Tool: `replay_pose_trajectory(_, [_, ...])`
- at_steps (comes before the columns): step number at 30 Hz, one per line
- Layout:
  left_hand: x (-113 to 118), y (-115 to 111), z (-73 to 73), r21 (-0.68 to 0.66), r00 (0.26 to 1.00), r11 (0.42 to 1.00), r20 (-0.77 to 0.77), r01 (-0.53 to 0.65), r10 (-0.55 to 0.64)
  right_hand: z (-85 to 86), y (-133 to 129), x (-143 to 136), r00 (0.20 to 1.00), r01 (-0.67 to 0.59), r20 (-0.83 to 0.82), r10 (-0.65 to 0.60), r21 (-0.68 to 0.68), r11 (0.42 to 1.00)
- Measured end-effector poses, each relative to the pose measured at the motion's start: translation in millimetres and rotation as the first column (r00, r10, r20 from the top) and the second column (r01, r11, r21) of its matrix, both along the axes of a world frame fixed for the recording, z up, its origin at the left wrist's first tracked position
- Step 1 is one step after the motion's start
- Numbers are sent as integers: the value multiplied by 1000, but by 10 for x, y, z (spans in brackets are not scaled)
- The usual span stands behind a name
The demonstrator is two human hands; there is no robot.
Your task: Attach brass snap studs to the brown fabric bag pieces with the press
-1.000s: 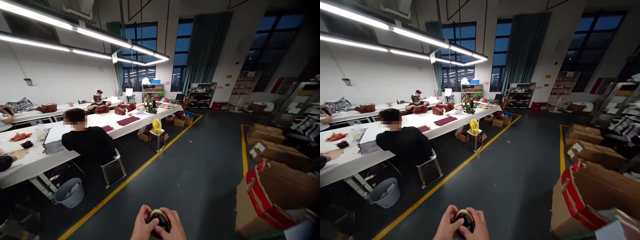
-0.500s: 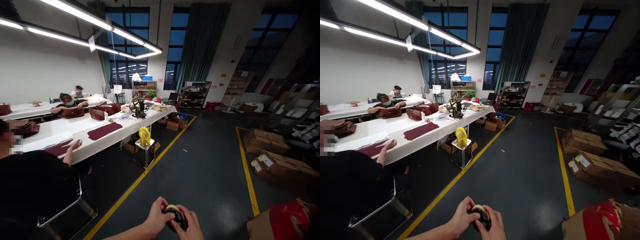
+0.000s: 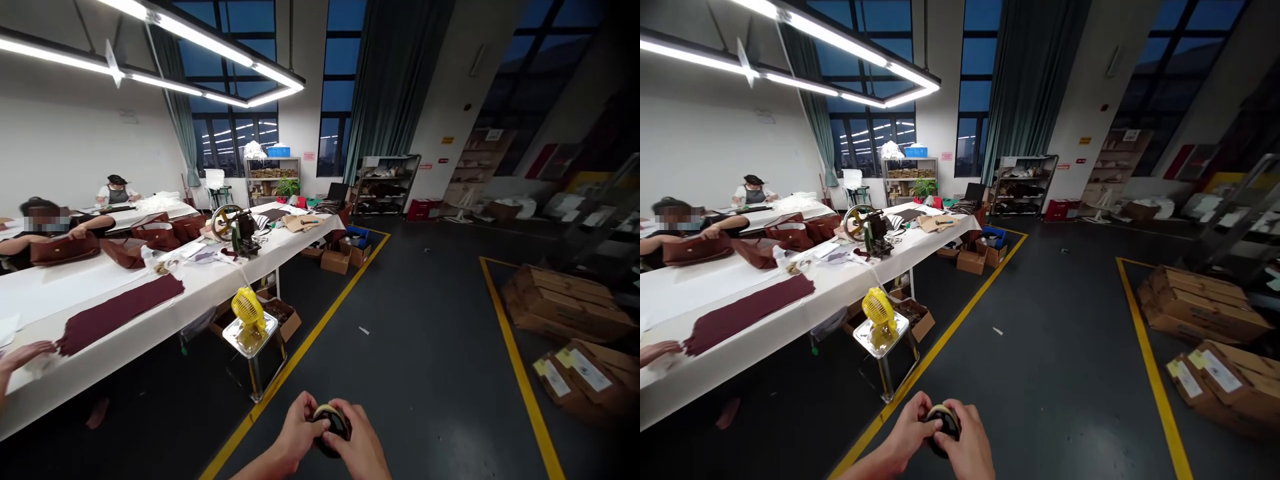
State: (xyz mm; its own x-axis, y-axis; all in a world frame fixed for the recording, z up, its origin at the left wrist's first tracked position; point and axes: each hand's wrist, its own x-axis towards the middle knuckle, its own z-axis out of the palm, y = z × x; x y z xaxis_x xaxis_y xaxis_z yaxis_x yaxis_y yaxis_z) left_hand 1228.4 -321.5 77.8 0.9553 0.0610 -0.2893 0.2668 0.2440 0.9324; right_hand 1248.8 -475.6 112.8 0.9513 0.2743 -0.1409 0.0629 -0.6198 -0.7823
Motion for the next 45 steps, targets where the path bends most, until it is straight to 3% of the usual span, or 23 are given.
replay_pose_trajectory(3, [841, -18, 111, -31, 998, 997, 4, -66, 66, 140, 7, 914, 999, 25, 20, -26, 49, 998])
replay_pose_trajectory(7, [1997, -152, 15, -127, 993, 984, -18, -121, 120, -13, -108, 2100, 993, 115, 8, -117, 100, 988])
replay_pose_trajectory(12, [3748, -524, -126, -112, 999, 993, 2, -43, 43, -237, -484, 3728, 975, 219, 5, -221, 80, 972])
replay_pose_trajectory(16, [5233, -792, -29, -39, 998, 998, 38, 43, -41, -174, -774, 4990, 938, 345, 17, -346, 48, 938])
replay_pose_trajectory(20, [6454, -927, 110, 60, 991, 991, 43, 123, -126, -156, -1017, 6021, 915, 402, 22, -404, 66, 913])
replay_pose_trajectory(25, [7702, -1016, 33, 85, 989, 985, -17, 151, -150, -318, -1204, 7319, 944, 321, 57, -325, 66, 945])
replay_pose_trajectory(30, [9049, -1210, -163, 37, 998, 999, -55, 26, -24, -428, -1374, 8905, 984, 151, 88, -158, 80, 985])
replay_pose_trajectory(34, [10086, -1383, -109, 5, 993, 995, -65, -103, 103, -332, -1541, 10149, 997, 25, 66, -28, 56, 998])
replay_pose_trajectory(40, [11186, -1358, 24, -38, 957, 958, -80, -284, 280, -123, -1413, 11582, 977, -213, 15, 213, 8, 977])
replay_pose_trajectory(45, [12043, -1188, -94, -102, 941, 938, -112, -331, 320, -151, -1168, 12555, 958, -286, -25, 286, -25, 958])
